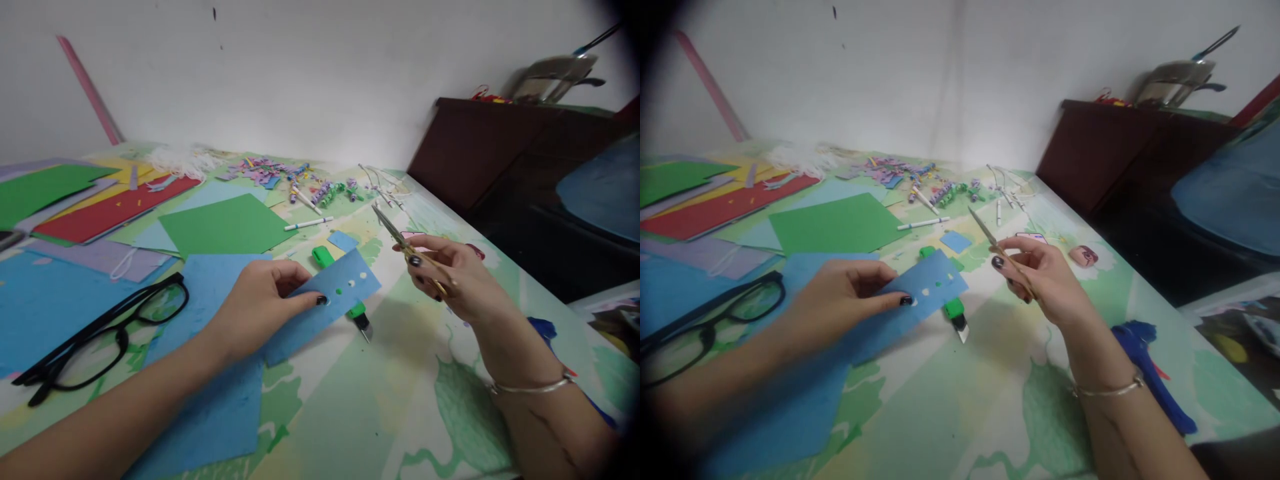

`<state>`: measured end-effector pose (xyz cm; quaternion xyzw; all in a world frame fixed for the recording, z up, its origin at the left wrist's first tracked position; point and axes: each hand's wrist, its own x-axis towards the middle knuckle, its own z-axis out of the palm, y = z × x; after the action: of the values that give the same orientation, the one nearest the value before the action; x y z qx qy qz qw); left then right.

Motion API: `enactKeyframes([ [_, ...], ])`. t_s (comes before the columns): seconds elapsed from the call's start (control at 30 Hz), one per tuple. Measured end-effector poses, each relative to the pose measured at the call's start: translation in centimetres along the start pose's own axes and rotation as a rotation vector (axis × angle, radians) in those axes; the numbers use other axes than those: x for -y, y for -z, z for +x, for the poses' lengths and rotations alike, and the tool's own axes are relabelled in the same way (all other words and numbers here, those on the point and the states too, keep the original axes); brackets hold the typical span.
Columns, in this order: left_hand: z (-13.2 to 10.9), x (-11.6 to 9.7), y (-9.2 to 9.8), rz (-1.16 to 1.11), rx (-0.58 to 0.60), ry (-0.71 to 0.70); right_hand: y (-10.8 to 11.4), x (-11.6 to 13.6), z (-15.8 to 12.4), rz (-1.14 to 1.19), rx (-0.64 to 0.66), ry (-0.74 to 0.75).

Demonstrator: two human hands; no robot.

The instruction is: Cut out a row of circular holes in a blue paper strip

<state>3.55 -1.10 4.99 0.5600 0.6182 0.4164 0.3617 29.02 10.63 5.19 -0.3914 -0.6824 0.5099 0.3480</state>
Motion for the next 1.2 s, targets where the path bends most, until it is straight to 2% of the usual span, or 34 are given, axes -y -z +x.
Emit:
enactKeyframes([
  [0.1,-0.1,-0.2,0.3,0.180,-0.042,-0.137,-0.4,0.6,-1.0,0.199,0.264,0.016],
  [0.23,0.1,-0.1,0.6,0.196,-0.042,-0.158,-1.6,0.4,-1.5,0.179,0.638,-0.168],
  [0.33,0.2,0.2,0.9,0.197,-0.094,-0.197,-2.6,-0.3,-1.2,0.196,0.754,-0.274],
  [0.43,0.2,0.4,0.9,0.221,-0.182,-0.250,-3.1,-0.7,-1.0,0.189,0.757,-0.295],
  [0.53,0.0,0.3,0.8,0.258,-0.221,-0.285,-3.0,-0.5,-1.0,0.107,0.726,-0.326],
  [0.63,-0.2,0.2,0.7,0.278,-0.214,-0.331,-3.0,0.1,-1.1,0.030,0.696,-0.363],
  [0.87,-0.5,0.2,0.7,0.288,-0.201,-0.380,-3.4,0.5,-1.2,0.011,0.648,-0.371],
  [1.0,-0.5,0.1,0.8,0.287,-0.174,-0.378,-3.2,0.2,-1.2,0.019,0.672,-0.372],
  [1.2,-0.4,0.2,1.0,0.352,-0.138,-0.436,-3.4,0.0,-0.9,0.012,0.657,-0.457],
])
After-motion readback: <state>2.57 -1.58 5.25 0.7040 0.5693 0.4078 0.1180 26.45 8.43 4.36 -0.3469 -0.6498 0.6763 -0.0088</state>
